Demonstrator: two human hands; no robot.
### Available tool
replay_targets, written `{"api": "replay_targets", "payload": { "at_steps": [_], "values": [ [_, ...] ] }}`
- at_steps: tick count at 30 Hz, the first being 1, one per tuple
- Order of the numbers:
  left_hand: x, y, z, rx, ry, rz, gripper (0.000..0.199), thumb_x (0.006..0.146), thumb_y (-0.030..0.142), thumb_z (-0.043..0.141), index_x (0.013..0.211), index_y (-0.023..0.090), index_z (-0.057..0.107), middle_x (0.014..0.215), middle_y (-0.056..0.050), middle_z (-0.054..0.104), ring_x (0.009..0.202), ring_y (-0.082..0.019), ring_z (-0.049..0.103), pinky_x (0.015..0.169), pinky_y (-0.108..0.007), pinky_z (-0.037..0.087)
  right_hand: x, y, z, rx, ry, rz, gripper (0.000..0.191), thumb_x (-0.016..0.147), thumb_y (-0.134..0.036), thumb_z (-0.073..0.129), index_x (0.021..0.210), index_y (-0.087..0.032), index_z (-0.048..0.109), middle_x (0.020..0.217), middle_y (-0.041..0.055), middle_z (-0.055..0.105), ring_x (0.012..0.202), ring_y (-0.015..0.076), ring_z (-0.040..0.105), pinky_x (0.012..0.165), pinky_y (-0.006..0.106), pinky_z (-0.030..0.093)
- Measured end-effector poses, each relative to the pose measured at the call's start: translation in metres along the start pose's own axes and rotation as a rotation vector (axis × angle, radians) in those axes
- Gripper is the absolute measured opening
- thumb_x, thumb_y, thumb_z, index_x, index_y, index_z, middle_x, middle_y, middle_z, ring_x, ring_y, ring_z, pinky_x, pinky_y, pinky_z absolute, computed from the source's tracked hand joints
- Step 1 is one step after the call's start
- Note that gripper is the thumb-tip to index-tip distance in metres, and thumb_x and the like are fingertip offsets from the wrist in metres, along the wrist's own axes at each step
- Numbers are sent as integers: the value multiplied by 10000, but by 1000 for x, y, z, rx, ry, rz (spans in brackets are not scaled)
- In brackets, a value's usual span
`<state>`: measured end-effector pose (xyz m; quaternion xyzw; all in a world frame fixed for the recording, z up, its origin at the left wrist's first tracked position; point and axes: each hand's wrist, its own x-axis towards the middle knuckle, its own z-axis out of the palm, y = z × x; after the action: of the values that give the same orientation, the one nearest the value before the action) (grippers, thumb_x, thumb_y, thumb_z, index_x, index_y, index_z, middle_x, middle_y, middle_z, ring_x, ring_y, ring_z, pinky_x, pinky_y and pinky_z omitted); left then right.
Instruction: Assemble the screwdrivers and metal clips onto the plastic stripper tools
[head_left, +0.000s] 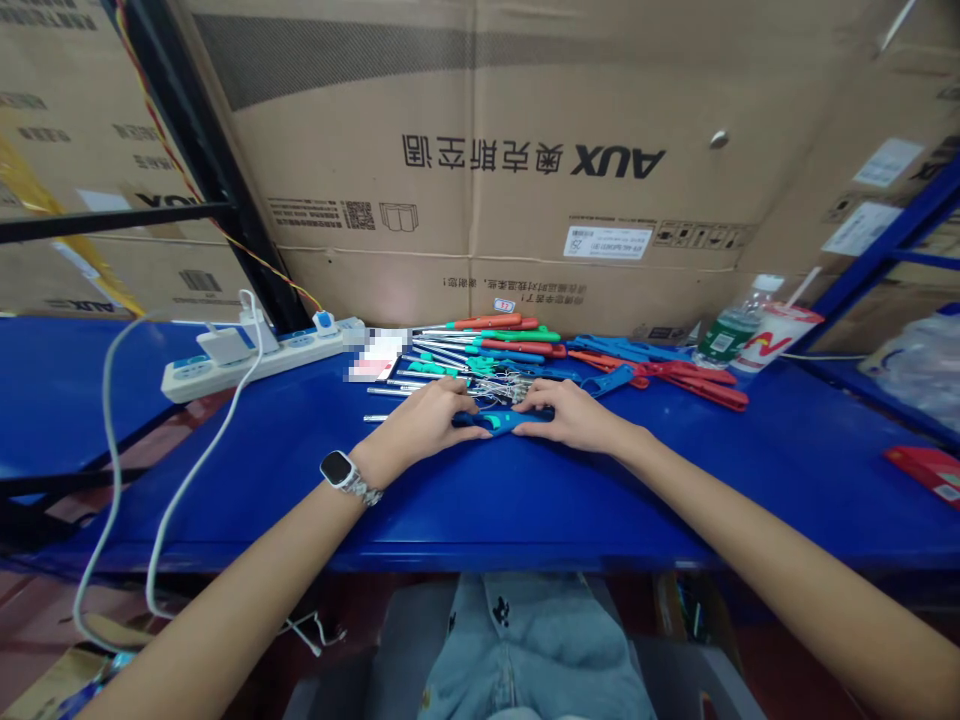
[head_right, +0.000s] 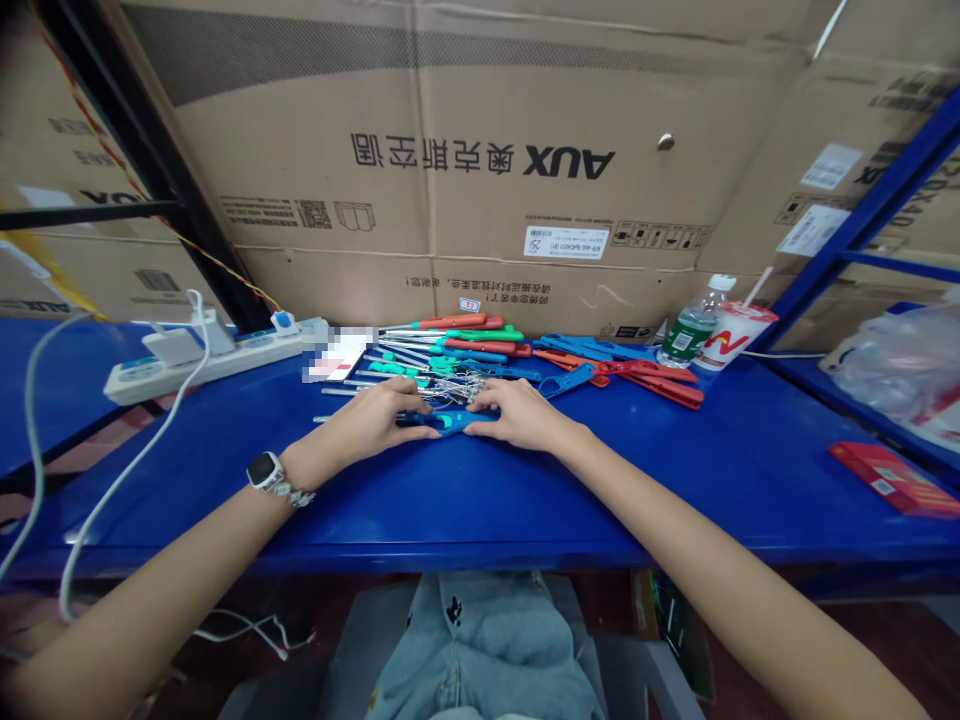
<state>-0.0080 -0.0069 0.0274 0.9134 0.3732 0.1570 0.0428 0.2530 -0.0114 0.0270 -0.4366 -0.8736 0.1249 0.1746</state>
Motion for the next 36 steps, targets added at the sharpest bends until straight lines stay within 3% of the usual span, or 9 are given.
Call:
{"api": "replay_targets", "payload": {
  "at_steps": [8, 12, 22, 25, 27, 29, 31, 34, 36],
  "values": [
    [2, -6, 4, -56, -9, -35, 328, 871, 484, 759, 974, 173, 755, 950, -90, 629, 880, -260, 614, 755, -364, 456, 8, -38, -8, -247, -162, 63, 256, 800, -229, 668, 1050, -172, 685, 1090, 118, 705, 979, 288, 644, 835, 400, 449],
    [0, -6, 7, -84, 30, -27, 320, 862, 476, 773, 969, 176, 752, 943, -84, 637, 864, -254, 614, 751, -366, 467, 9, -57, 14, -403, -72, 12, 414, 839, -257, 546, 1225, -125, 614, 1245, 202, 641, 1106, 342, 609, 943, 468, 445],
    [-3, -5, 5, 99, 123, 146, 355, 915, 536, 705, 1046, 206, 723, 990, -69, 667, 959, -263, 606, 862, -411, 449, 7, -63, 26, -452, -51, 109, 428, 909, -360, 490, 1277, -147, 543, 1197, 199, 646, 900, 332, 690, 746, 425, 514],
    [-4, 2, -2, 128, 299, 160, 391, 935, 564, 655, 1105, 214, 689, 1082, -84, 675, 1004, -271, 593, 887, -423, 444, 4, -62, 23, -358, 15, 198, 484, 952, -523, 472, 1262, -156, 530, 1276, 212, 602, 881, 322, 698, 749, 425, 515],
    [-4, 9, -8, 104, 509, 136, 352, 938, 522, 646, 1090, 205, 672, 1087, -94, 679, 1009, -271, 590, 885, -424, 442, 3, -58, 21, -251, 72, 286, 547, 986, -628, 386, 1226, -160, 535, 1279, 214, 599, 926, 333, 696, 778, 436, 513],
    [-2, 17, -12, 12, 748, 71, 247, 946, 441, 622, 915, 197, 647, 922, -70, 672, 898, -239, 588, 828, -395, 445, 4, -52, 19, -113, 139, 342, 556, 1007, -662, 315, 1134, -175, 552, 1186, 189, 644, 969, 335, 687, 805, 438, 508],
    [4, 26, -14, -176, 854, -54, 313, 957, 406, 582, 719, 206, 551, 710, -21, 591, 719, -187, 544, 717, -343, 437, 5, -48, 19, 50, 201, 333, 514, 1020, -649, 300, 1029, -200, 548, 1037, 143, 686, 964, 319, 684, 818, 430, 505],
    [23, 39, -8, -532, 552, -271, 397, 956, 519, 560, 721, 201, 589, 660, -8, 602, 613, -157, 530, 595, -298, 415, 9, -47, 24, 312, 264, 282, 411, 1033, -577, 338, 1010, -213, 529, 960, 107, 700, 952, 291, 688, 854, 433, 515],
    [41, 45, -1, -661, 386, -336, 484, 954, 588, 515, 686, 192, 594, 662, -26, 623, 615, -163, 548, 591, -300, 425, 13, -48, 31, 453, 318, 219, 325, 1013, -487, 440, 1147, -199, 508, 1142, 140, 686, 1110, 286, 663, 956, 446, 508]
  ]
}}
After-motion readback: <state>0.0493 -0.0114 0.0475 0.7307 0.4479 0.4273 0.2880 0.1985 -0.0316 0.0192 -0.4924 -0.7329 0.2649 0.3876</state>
